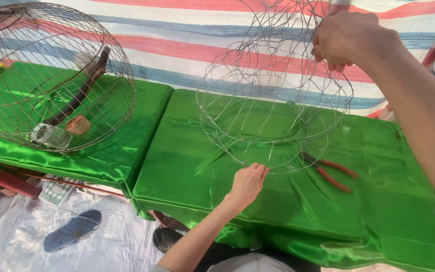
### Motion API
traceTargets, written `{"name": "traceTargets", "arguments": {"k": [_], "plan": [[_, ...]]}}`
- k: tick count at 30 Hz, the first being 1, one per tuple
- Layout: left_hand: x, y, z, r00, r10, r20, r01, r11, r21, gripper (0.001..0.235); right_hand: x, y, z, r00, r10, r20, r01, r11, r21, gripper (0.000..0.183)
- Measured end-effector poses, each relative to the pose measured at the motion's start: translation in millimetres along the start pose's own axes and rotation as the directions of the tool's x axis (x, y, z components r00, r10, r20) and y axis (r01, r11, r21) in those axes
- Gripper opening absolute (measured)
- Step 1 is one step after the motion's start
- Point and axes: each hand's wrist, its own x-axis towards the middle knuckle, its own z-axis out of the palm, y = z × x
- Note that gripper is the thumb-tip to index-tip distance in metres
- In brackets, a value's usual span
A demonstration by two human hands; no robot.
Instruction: Assembling a wire cage by weaving and twisting metal wires together using hands and pliers.
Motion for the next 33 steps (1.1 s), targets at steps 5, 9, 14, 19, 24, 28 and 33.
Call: {"name": "traceTargets", "arguments": {"k": [5,9,14,19,24,28,33], "plan": [[0,-5,1,1.0,0.019,0.001,-0.019,1.0,0.014,0.035,-1,2,0,1.0,0.027,0.016,-0.027,1.0,-0.002,0.048],[2,-7,2,0.997,-0.01,0.073,0.006,0.999,0.048,0.037,-13,1,-1,0.999,-0.001,-0.05,0.001,1.0,0.006,0.06],[3,-8,-6,0.992,-0.021,0.127,0.018,1.0,0.025,0.038,-45,-5,-7,1.0,0.022,-0.006,-0.02,0.982,0.187,0.039],[15,-3,-31,0.99,-0.039,0.138,0.049,0.996,-0.072,0.041,-53,2,1,0.995,0.014,-0.095,0.021,0.933,0.359,0.035],[19,1,-63,0.99,0.01,0.142,0.013,0.986,-0.166,0.038,-6,30,41,0.803,0.094,-0.588,0.26,0.833,0.488,0.022],[25,7,-71,0.993,0.101,-0.061,-0.111,0.973,-0.202,0.028,43,54,47,0.783,0.194,-0.592,0.32,0.69,0.649,0.02],[39,14,-74,0.914,0.174,-0.366,-0.216,0.973,-0.076,0.037,73,78,43,0.744,0.337,-0.577,0.164,0.745,0.646,0.033]]}}
